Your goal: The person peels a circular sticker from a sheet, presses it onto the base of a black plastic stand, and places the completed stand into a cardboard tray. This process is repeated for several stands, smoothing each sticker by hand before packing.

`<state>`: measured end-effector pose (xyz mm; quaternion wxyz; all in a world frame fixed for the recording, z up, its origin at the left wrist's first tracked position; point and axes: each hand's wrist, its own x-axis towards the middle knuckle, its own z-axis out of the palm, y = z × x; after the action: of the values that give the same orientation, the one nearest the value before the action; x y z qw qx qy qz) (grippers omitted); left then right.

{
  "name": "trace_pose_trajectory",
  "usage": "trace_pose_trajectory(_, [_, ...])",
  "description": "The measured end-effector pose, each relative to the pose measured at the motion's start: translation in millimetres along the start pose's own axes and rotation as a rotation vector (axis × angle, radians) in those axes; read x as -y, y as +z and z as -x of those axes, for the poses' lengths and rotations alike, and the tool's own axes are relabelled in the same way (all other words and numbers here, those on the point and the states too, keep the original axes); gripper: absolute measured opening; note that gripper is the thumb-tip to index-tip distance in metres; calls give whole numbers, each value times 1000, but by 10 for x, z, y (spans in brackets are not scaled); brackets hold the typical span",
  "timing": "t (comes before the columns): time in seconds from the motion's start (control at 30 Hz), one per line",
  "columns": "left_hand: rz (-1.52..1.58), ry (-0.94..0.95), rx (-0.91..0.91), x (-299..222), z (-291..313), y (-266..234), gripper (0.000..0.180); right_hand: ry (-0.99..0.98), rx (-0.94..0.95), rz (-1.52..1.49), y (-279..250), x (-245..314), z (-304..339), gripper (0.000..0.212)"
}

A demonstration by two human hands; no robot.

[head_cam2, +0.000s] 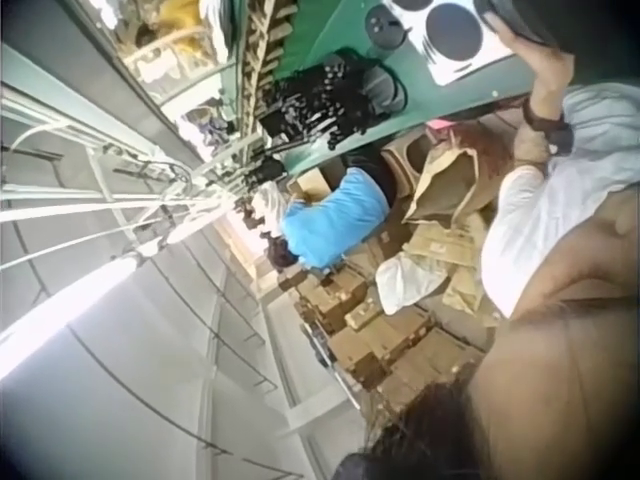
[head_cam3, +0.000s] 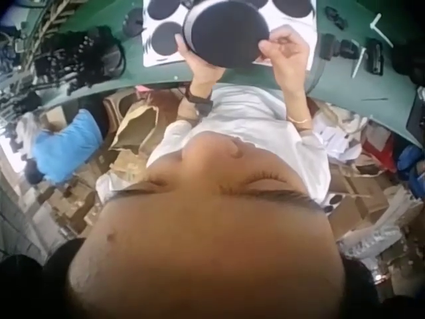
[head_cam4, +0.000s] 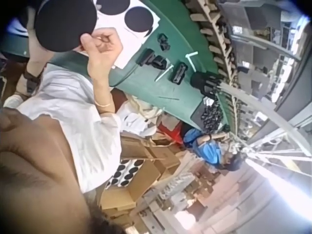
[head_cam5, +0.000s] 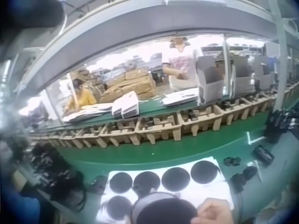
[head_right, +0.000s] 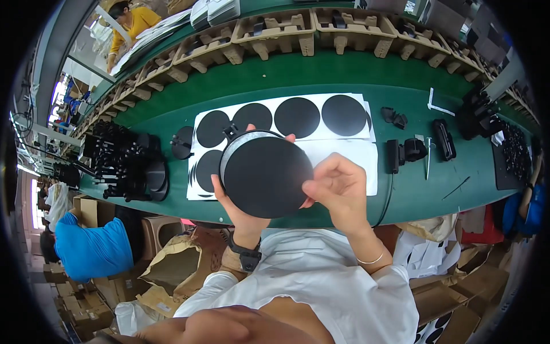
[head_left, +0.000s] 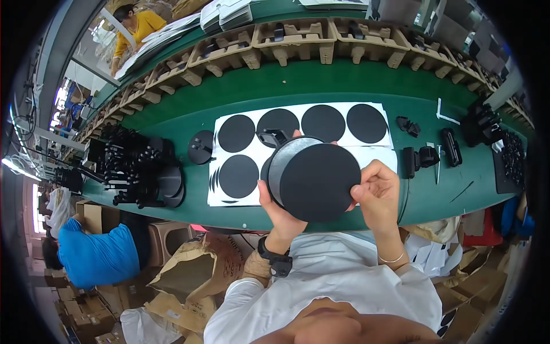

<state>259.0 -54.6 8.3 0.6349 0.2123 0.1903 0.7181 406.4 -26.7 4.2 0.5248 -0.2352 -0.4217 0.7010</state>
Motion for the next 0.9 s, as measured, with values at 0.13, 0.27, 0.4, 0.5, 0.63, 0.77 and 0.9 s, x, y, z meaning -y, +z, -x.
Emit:
trace_pose_trajectory(0.13, [-52, -30, 159, 19, -4, 11, 86, 25, -2, -25, 20, -61, -24, 13])
trace_pose_trajectory(0.27, [-104, -34, 178, 35, -30, -34, 88, -6, -13, -41, 13, -109, -47, 13])
trace_pose_trajectory(0.4, [-182, -58, 87, 58, -32, -26, 89, -20, -28, -27, 3, -91, -52, 13])
trace_pose_trajectory(0.5, [-182, -54, 99, 64, -41, 18, 90, -46, -19, 1, -10, -63, -56, 13])
trace_pose_trajectory(0.63, [-152, -63, 87, 96, -56, 48, 92, -58, -36, 22, -21, -44, -55, 13])
trace_pose_trajectory(0.77, [-195, -3, 172, 102, -69, 44, 95, -67, -41, 124, 30, -5, -50, 16])
trace_pose_trajectory(0.9, [-230, -19, 182, 56, -85, 76, 97, -92, -78, 147, 72, 10, -39, 15])
